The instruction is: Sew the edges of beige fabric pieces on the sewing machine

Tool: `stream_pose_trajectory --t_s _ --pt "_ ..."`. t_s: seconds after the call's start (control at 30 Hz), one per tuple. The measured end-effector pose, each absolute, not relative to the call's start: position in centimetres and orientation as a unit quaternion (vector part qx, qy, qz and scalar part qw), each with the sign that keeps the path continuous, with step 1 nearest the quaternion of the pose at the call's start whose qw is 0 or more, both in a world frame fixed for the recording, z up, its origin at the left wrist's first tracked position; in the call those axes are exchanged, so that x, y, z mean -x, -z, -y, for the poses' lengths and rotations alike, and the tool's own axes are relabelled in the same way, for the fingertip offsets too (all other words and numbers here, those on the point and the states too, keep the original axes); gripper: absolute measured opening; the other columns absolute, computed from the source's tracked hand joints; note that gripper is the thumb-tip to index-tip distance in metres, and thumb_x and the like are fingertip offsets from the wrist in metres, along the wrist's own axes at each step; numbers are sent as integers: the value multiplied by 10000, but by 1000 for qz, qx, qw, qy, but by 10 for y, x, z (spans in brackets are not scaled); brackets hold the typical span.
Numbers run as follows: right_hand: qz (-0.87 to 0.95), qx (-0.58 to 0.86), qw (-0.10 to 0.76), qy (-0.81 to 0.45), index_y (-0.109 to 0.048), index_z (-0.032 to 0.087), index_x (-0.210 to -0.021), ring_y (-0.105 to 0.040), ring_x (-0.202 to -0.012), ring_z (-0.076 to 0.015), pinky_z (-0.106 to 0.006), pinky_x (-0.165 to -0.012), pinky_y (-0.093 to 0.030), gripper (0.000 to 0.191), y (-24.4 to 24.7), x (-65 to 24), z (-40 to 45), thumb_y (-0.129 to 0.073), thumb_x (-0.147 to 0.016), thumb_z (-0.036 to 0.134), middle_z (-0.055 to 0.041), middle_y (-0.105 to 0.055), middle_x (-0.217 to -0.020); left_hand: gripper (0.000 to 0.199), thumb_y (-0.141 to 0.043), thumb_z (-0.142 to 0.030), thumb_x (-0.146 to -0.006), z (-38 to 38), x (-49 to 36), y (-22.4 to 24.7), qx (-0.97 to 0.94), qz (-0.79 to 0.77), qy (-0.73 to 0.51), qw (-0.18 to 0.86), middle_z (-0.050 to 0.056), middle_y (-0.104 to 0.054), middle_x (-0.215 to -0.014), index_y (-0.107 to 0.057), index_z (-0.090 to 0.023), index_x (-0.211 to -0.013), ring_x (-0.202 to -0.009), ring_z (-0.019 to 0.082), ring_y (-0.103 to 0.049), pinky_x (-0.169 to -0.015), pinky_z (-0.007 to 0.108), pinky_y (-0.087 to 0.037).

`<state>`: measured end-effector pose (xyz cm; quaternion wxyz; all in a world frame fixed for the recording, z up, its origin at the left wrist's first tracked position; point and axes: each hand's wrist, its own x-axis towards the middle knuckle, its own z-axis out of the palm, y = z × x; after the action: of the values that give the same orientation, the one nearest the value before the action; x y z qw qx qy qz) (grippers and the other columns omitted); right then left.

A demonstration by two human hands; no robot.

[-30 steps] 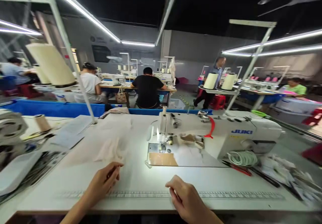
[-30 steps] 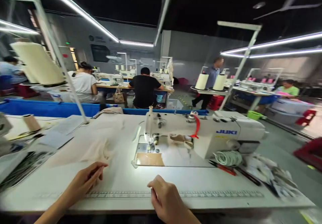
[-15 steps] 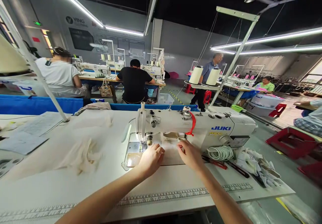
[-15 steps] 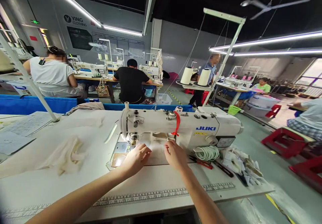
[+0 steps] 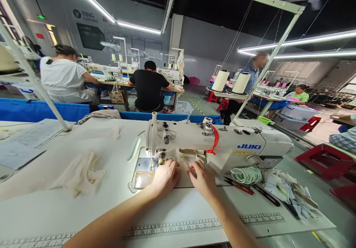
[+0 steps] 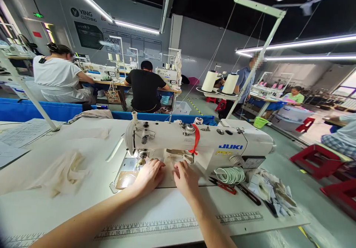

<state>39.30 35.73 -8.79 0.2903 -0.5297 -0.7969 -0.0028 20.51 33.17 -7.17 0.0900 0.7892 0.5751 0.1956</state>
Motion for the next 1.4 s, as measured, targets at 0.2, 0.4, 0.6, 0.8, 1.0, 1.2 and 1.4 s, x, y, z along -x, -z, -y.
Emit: stream_pose_trajectory --t_s 0.2,0.4,0.6,0.8,1.0,1.2,1.4 --pt "812 419 381 140 -584 197 -898 -628 -711 -97 -239 -568 -405 224 99 -396 -362 -709 -745 92 52 -585 -863 343 -448 -209 -918 -336 -204 77 -790 -570 -208 85 117 -636 -1119 -661 -117 -1171 -1020 250 -590 -921 406 -485" --pt "813 378 412 160 -591 183 -843 -580 -682 -97 -223 -596 -396 72 88 -395 -359 -625 -831 122 9 -578 -862 356 -448 -198 -911 -333 -204 75 -786 -578 -202 83 125 -621 -1109 -678 -121 -1171 -1026 262 -588 -928 419 -484" --pt "825 330 454 62 -557 160 -892 -550 -651 -50 -154 -603 -407 45 80 -392 -351 -525 -919 144 16 -616 -823 417 -537 -326 -896 -340 -201 87 -776 -526 -335 95 165 -602 -1193 -620 -78 -1221 -1059 264 -566 -911 419 -478" --pt "828 389 403 -27 -588 157 -858 -594 -598 -68 -185 -531 -377 126 95 -396 -357 -534 -925 248 39 -650 -744 226 -422 -297 -931 -339 -204 84 -776 -460 -412 126 83 -645 -880 -574 -155 -844 -881 203 -550 -800 348 -438" --pt "839 441 317 -40 -629 169 -860 -630 -731 -106 -217 -629 -382 158 98 -399 -357 -494 -914 233 7 -655 -855 238 -376 -404 -875 -301 -184 62 -671 -539 -370 350 -5 -536 -589 -368 -199 -754 -509 113 -443 -529 267 -351" --pt "848 371 375 44 -609 153 -816 -599 -626 -71 -203 -559 -367 101 94 -396 -352 -522 -866 138 35 -635 -777 431 -450 -620 -699 -283 -111 59 -584 -585 -343 447 -49 -458 -507 -366 -200 -745 -438 75 -327 -474 239 -241" --pt "832 345 414 134 -594 163 -857 -565 -578 -33 -180 -519 -376 92 87 -391 -353 -516 -882 121 69 -621 -774 320 -418 -461 -765 -289 -61 50 -620 -683 -254 290 -8 -471 -626 -499 -154 -727 -615 118 -393 -619 259 -282"
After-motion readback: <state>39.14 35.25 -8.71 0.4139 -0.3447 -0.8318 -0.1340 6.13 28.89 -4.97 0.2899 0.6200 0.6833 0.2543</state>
